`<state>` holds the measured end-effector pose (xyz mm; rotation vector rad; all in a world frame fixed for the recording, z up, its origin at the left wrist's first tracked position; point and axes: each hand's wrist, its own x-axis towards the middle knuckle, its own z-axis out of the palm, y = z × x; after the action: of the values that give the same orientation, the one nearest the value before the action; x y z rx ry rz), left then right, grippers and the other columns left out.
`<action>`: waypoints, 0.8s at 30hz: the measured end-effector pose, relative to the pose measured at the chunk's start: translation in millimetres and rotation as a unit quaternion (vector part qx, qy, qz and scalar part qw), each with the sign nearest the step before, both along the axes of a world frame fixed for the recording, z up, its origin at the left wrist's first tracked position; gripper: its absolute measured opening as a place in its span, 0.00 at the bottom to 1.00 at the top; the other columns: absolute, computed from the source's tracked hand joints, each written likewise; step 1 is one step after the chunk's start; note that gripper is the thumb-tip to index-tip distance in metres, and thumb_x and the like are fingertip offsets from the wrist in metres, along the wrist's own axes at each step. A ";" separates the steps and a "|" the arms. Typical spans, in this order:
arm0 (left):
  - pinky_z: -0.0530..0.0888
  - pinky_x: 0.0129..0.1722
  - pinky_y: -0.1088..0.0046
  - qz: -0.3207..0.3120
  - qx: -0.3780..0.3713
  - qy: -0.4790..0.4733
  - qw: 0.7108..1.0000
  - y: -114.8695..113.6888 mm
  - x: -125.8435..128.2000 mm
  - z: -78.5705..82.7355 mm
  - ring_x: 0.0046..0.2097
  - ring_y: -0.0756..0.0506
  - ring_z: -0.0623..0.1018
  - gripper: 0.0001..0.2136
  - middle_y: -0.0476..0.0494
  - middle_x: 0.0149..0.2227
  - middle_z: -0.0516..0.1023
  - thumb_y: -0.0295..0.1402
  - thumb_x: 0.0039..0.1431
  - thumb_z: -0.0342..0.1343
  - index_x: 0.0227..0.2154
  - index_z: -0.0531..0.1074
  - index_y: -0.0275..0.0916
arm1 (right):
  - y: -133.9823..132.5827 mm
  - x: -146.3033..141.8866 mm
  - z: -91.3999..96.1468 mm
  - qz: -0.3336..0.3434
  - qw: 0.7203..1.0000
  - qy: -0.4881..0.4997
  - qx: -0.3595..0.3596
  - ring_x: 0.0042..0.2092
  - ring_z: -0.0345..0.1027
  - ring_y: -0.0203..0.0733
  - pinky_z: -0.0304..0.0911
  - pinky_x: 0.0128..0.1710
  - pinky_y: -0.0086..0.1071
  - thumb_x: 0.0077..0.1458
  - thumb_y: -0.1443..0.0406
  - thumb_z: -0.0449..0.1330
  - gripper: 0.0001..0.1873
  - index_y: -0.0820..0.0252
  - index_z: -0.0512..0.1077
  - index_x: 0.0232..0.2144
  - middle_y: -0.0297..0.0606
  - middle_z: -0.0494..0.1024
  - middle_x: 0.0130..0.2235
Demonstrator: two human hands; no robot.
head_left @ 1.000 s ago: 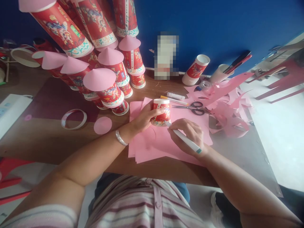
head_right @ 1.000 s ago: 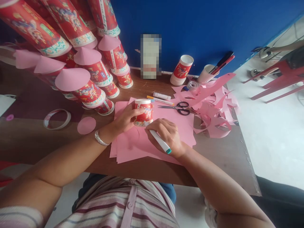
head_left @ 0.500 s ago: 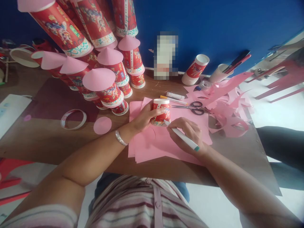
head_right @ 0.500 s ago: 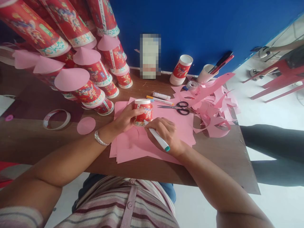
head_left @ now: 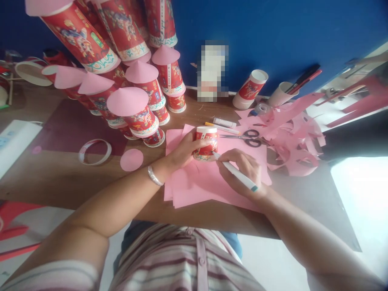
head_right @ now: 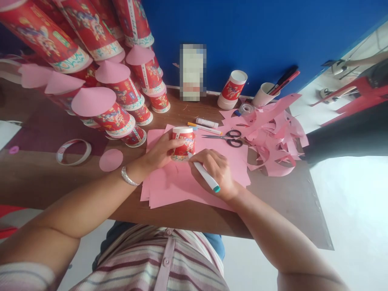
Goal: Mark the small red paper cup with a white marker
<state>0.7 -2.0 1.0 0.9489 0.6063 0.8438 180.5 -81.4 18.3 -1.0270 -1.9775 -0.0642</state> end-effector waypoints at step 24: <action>0.77 0.43 0.63 0.018 -0.016 -0.072 0.997 2.9 -2.6 -3.5 0.42 0.43 0.79 0.15 0.43 0.40 0.79 0.36 0.56 0.64 0.47 0.76 0.39 | -1.9 -3.0 8.6 0.148 0.989 0.029 -0.008 0.29 0.73 0.35 0.80 0.53 0.45 0.57 0.77 0.61 0.10 0.58 0.70 0.37 0.29 0.76 0.28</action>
<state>-2.0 0.9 -2.4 0.8422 0.5115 0.9236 177.5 -83.3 27.0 -0.7273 -2.0590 0.1434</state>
